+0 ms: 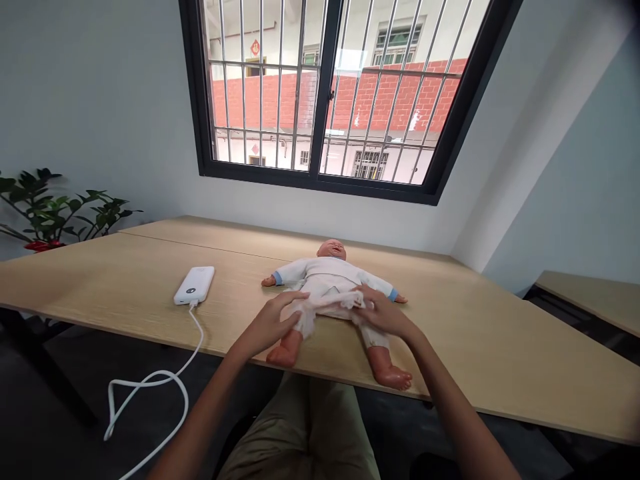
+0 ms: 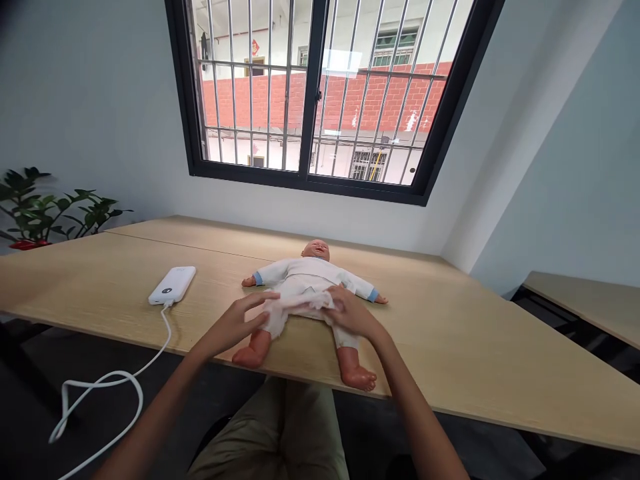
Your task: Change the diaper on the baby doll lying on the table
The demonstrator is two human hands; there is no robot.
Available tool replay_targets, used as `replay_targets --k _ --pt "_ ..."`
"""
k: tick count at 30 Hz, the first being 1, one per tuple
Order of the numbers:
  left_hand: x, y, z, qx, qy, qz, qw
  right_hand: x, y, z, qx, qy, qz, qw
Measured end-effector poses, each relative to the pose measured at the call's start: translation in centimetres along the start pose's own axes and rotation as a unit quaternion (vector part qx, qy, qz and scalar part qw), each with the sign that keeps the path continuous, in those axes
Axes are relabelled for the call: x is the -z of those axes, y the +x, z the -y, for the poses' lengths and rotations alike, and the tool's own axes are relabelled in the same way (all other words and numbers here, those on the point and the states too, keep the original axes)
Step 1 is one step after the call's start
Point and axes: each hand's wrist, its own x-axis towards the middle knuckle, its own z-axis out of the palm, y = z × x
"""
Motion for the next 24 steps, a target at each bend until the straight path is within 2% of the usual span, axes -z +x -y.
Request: replay_targets --k 2,4,7,10,13,16,19,24 --pt "-0.7 2.3 0.2 -0.008 -0.018 0.028 0.999 0.7 1.3 -1.1 -0.049 0.085 -0.014 0.995" --pt "-1.2 4.7 0.7 -0.01 -0.006 0.068 0.998 0.7 2.3 -2.3 -0.108 0.181 -0.033 0.977" --pt "-1.7 7.6 1.5 -0.019 0.07 0.14 0.987 -0.4 3.3 -3.9 -0.163 0.357 -0.079 0.916" --pt "-2.0 9.3 1.8 -0.05 0.151 0.149 0.976 -1.6 3.7 -5.1 -0.178 0.458 -0.115 0.863" --pt "-2.2 10.1 1.8 -0.067 0.172 0.144 0.972 -2.3 3.9 -5.8 -0.172 0.497 -0.137 0.839" --pt "-2.3 11.0 2.0 -0.088 0.15 0.136 0.975 -2.5 4.0 -6.3 -0.175 0.513 -0.152 0.827" --pt "-2.3 12.1 3.0 -0.098 0.124 0.132 0.979 -2.5 4.0 -6.3 -0.184 0.496 -0.163 0.833" --pt "-2.4 12.8 5.0 -0.006 0.027 0.105 0.994 -2.5 3.6 -5.7 -0.183 0.49 -0.152 0.839"
